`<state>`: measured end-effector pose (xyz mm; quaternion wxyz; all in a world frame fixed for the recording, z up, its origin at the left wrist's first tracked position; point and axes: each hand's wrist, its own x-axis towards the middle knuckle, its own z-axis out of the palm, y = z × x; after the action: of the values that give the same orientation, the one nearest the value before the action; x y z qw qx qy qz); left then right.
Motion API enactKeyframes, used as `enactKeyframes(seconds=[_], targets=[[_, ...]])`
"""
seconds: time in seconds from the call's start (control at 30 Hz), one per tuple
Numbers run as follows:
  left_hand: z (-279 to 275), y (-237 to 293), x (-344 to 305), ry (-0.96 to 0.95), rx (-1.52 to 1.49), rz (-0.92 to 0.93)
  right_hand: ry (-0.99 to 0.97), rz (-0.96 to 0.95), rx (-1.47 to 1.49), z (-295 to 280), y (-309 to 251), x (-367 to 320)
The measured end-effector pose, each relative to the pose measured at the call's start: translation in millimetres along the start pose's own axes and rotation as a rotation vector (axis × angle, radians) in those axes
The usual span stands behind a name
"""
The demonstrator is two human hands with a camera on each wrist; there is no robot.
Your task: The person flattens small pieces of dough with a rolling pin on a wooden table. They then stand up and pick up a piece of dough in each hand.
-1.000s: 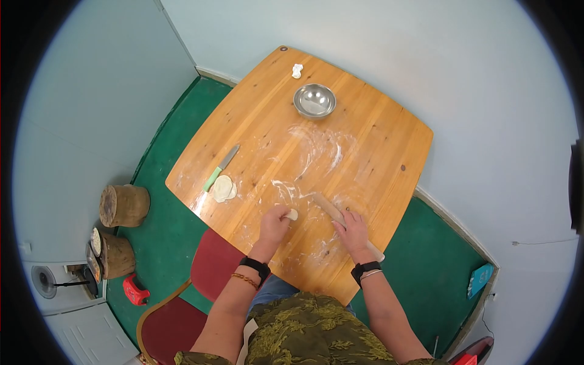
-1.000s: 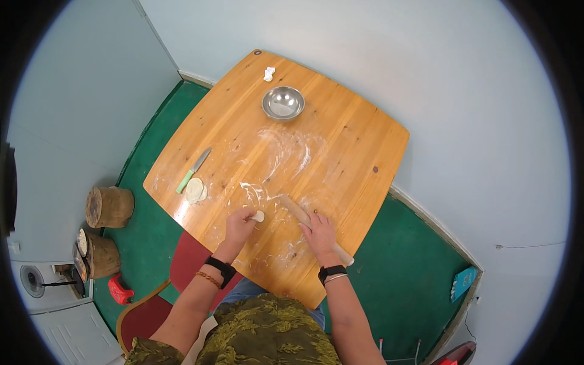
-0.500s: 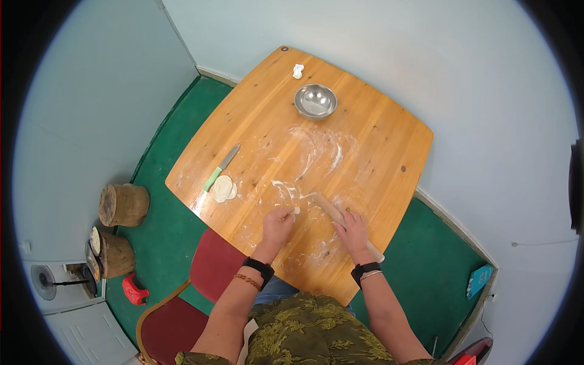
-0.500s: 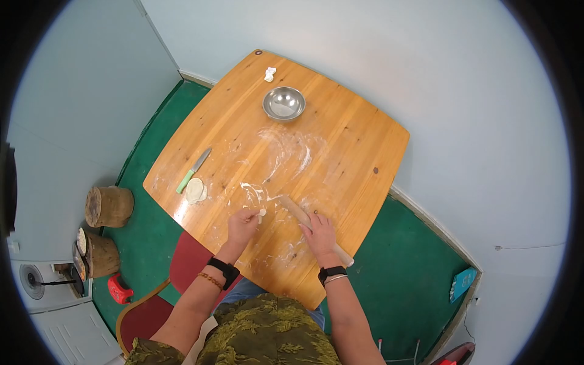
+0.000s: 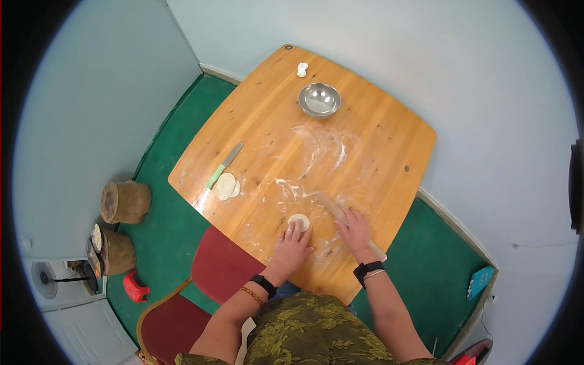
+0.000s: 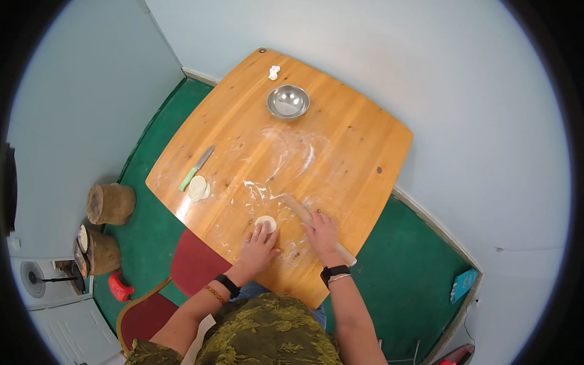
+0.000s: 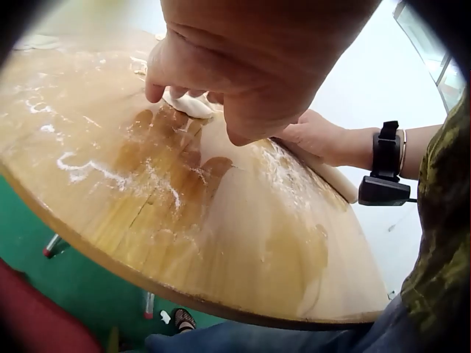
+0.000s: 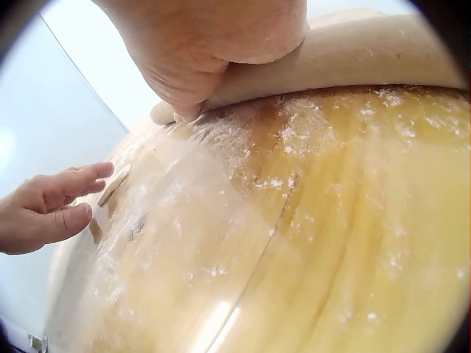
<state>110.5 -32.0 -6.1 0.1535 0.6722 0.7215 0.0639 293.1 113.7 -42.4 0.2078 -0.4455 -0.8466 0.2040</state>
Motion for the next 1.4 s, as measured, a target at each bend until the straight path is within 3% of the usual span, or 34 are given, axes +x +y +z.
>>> enactKeyframes(seconds=[0.3,0.4,0.6,0.7,0.8,0.9,1.0,1.2,1.3,1.4], targets=[[8.1,-6.1,-18.8,0.076,-0.151,0.030,-0.061,-0.286,0.016,-1.8,-35.7,-3.0],[12.9,-14.7,-19.4,0.071,-0.120,-0.006,-0.243,-0.308,-0.160,-11.1,-62.0,-7.6],[12.3,-23.0,-16.5,0.054,-0.120,0.037,-0.152,-0.098,-0.267,6.1,-63.4,7.2],[13.6,-23.3,-16.4,0.077,-0.139,0.038,-0.003,-0.023,-0.406,21.9,-52.7,23.0],[10.6,-21.6,-15.9,0.091,-0.120,0.038,-0.062,-0.028,-0.389,23.1,-57.8,12.7],[12.1,-21.8,-15.0,0.132,-0.144,0.038,-0.241,-0.088,-0.338,10.8,-77.4,-14.8],[12.1,-21.9,-16.0,0.139,-0.144,0.040,-0.195,-0.141,-0.326,11.1,-82.1,-21.5],[10.0,-23.4,-12.9,0.156,-0.216,0.030,-0.093,-0.014,-0.346,20.0,-55.9,14.2],[-2.3,-25.5,-7.1,0.291,-0.411,0.025,0.004,0.073,-0.155,18.3,-49.9,17.2],[3.6,-20.8,6.1,0.523,-0.556,-0.177,-0.167,0.036,-0.069,-0.4,-50.6,14.6]])
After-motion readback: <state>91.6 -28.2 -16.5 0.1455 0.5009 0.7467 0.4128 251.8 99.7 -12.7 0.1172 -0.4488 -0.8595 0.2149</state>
